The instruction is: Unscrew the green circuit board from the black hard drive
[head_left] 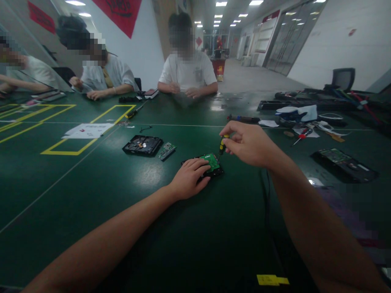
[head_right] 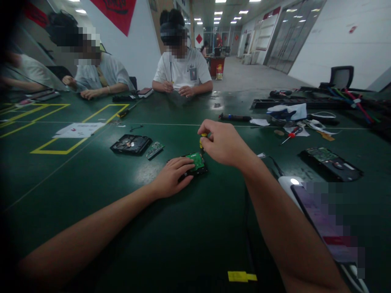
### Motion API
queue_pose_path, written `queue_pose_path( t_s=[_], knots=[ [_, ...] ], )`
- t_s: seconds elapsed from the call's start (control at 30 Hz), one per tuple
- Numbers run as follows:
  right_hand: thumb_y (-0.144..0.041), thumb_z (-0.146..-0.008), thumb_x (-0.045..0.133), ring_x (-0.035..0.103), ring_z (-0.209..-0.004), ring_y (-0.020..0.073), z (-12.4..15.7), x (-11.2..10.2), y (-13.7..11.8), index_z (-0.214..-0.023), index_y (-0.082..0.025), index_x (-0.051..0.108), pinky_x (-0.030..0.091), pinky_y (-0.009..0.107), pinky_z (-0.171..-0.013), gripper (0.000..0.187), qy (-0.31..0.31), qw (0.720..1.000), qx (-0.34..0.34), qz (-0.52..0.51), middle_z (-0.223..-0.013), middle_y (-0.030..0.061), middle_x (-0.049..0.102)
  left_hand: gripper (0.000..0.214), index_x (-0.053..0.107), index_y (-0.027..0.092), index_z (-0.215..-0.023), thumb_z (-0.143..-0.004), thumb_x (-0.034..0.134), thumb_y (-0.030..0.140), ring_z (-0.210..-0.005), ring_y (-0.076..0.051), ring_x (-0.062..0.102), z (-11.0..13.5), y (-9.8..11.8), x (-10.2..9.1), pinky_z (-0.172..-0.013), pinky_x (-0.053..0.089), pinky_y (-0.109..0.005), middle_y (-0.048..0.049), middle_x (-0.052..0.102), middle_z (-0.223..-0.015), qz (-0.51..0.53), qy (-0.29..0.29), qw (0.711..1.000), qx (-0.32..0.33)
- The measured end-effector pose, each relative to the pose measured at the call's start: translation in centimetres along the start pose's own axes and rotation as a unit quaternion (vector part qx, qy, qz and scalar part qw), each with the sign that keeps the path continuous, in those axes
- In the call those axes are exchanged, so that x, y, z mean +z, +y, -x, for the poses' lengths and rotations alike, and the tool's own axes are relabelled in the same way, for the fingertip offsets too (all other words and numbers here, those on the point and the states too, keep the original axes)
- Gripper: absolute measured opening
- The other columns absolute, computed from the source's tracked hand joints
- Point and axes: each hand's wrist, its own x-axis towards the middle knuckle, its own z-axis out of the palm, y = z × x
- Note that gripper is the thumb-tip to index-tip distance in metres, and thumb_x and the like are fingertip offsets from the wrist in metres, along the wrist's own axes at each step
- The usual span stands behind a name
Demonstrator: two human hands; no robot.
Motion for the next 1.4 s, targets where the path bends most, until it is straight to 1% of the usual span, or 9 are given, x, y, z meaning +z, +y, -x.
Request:
queue_pose_path(
  t_s=[0.17,0.4,0.6,0.8,0.93,1.03,1.2,1.3,1.4],
  knots=[
    [-0.026,-0.093,0.065,0.072,-0.077,0.0228,-0.02,0.14,-0.07,-0.102,-0.021,0.069,0.052,0.035,-0.072,0.010,0.006,1.000,0.011,-0.019,-0.084,0.0059,0.076,0.038,0.064,0.020,-0.138,-0.104,0.059,0.036,-0.136,-0.032,0.059,-0.01,0.02,-0.07,-0.117,0.047,-0.058,-0.0135,0.065,-0.143,0.000,0.005,1.000,0.002],
    [-0.028,-0.094,0.066,0.068,-0.083,0.0227,-0.18,-0.01,0.03,-0.096,-0.023,0.072,0.047,0.035,-0.074,0.009,0.014,0.999,-0.030,0.028,-0.085,0.0044,0.074,0.038,0.064,0.021,-0.138,-0.103,0.059,0.036,-0.137,-0.032,0.059,-0.05,0.20,-0.19,-0.117,0.047,-0.057,-0.0130,0.065,-0.143,0.001,0.004,1.000,0.001],
    [-0.025,-0.091,0.066,0.069,-0.083,0.0238,-0.21,-0.10,0.12,-0.109,-0.021,0.074,0.048,0.035,-0.072,0.020,0.020,0.999,-0.029,0.033,-0.088,0.0057,0.076,0.039,0.063,0.020,-0.138,-0.103,0.059,0.036,-0.136,-0.032,0.059,-0.08,0.23,-0.28,-0.116,0.047,-0.057,-0.0137,0.065,-0.143,0.001,0.004,1.000,0.000],
    [-0.025,-0.090,0.064,0.066,-0.078,0.0218,-0.16,0.12,0.07,-0.102,-0.021,0.074,0.046,0.033,-0.069,0.016,0.023,0.999,-0.020,0.036,-0.085,0.0053,0.075,0.039,0.063,0.022,-0.139,-0.103,0.060,0.036,-0.137,-0.032,0.059,-0.06,0.05,-0.12,-0.116,0.048,-0.058,-0.0131,0.065,-0.143,0.004,0.004,1.000,0.001],
    [-0.021,-0.090,0.060,0.065,-0.074,0.0197,-0.06,-0.01,-0.16,-0.100,-0.022,0.075,0.045,0.032,-0.067,0.018,0.012,0.999,-0.033,0.026,-0.084,0.0040,0.074,0.039,0.063,0.020,-0.139,-0.103,0.060,0.036,-0.136,-0.032,0.059,-0.05,0.06,-0.06,-0.117,0.047,-0.057,-0.0135,0.065,-0.143,0.002,0.003,1.000,0.001],
    [-0.021,-0.089,0.061,0.064,-0.072,0.0190,0.04,-0.10,-0.32,-0.099,-0.022,0.076,0.045,0.032,-0.067,0.018,0.011,0.999,-0.038,0.021,-0.083,0.0035,0.074,0.040,0.063,0.022,-0.139,-0.102,0.061,0.036,-0.136,-0.032,0.059,-0.07,0.05,-0.05,-0.116,0.048,-0.059,-0.0135,0.065,-0.143,0.007,0.004,1.000,0.001],
    [-0.020,-0.086,0.064,0.064,-0.070,0.0198,0.03,0.09,-0.25,-0.095,-0.022,0.076,0.045,0.032,-0.068,0.015,0.009,1.000,-0.022,0.002,-0.076,0.0024,0.072,0.039,0.064,0.021,-0.138,-0.102,0.061,0.035,-0.135,-0.033,0.060,-0.10,0.07,-0.06,-0.115,0.048,-0.059,-0.0139,0.066,-0.142,0.007,0.010,1.000,0.003],
    [-0.022,-0.088,0.064,0.064,-0.071,0.0201,-0.05,0.20,-0.14,-0.097,-0.022,0.075,0.045,0.032,-0.069,0.014,0.013,1.000,-0.022,-0.001,-0.077,0.0018,0.072,0.039,0.064,0.021,-0.138,-0.102,0.061,0.034,-0.135,-0.033,0.060,-0.10,0.09,-0.10,-0.115,0.048,-0.058,-0.0140,0.066,-0.141,0.010,0.009,1.000,0.001],
    [-0.028,-0.093,0.065,0.064,-0.074,0.0203,-0.09,0.05,-0.20,-0.093,-0.022,0.073,0.044,0.032,-0.069,0.010,0.011,0.999,-0.032,0.017,-0.079,0.0029,0.072,0.040,0.063,0.022,-0.139,-0.102,0.061,0.035,-0.135,-0.032,0.060,-0.07,0.04,-0.10,-0.115,0.048,-0.058,-0.0136,0.066,-0.142,0.007,0.008,1.000,0.004]
  ],
)
